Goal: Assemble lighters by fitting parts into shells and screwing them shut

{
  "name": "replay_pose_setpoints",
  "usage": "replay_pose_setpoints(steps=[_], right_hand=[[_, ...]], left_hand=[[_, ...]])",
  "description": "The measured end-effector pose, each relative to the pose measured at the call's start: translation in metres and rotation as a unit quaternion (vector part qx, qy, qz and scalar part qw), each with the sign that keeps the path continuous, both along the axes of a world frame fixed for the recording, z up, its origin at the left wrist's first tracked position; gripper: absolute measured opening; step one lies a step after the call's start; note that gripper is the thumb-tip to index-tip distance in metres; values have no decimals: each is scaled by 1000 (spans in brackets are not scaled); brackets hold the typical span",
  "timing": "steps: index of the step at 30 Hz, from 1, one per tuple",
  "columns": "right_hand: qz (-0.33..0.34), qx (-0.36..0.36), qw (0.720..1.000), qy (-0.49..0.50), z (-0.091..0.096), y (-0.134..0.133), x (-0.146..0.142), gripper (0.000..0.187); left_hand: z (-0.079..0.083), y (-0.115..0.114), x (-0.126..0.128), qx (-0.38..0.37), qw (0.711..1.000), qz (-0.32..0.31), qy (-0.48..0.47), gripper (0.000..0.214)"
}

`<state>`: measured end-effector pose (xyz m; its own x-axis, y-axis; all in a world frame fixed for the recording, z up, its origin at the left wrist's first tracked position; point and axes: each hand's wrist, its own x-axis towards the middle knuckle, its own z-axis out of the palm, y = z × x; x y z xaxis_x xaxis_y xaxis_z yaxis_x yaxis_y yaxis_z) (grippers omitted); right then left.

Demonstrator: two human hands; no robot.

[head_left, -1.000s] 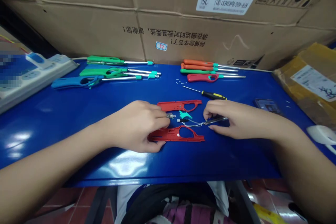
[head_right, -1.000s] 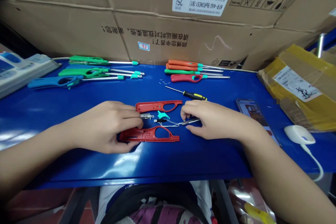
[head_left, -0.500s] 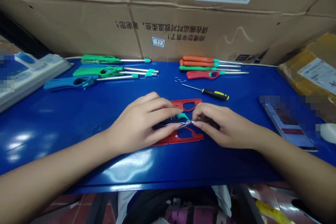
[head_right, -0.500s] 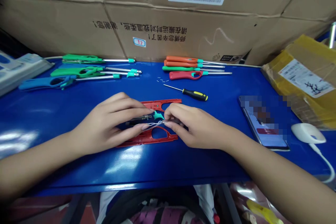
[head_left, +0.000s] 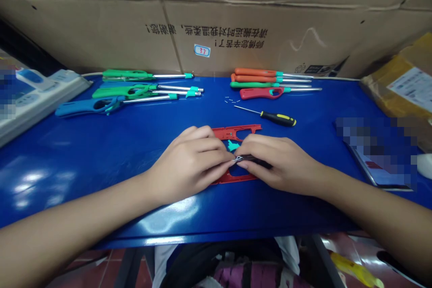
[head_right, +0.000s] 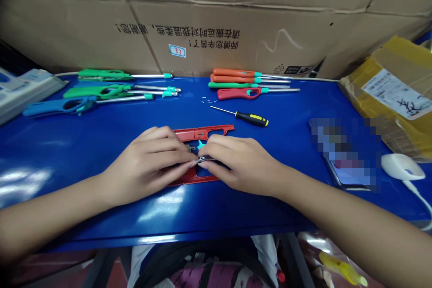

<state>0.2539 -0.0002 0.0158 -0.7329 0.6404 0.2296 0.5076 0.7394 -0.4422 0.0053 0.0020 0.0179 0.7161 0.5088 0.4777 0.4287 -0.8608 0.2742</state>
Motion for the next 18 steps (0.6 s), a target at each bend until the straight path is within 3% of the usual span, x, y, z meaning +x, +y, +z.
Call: replay_pose_setpoints(steps=[11, 18], right_hand=[[3, -16, 998, 56, -5, -1, -3, 9], [-9, -12, 997, 76, -5, -2, -4, 7]], left_hand=[[0, -3, 2, 23, 1000, 5, 16, 14], [3, -1, 1, 96, 995, -9, 37, 13]])
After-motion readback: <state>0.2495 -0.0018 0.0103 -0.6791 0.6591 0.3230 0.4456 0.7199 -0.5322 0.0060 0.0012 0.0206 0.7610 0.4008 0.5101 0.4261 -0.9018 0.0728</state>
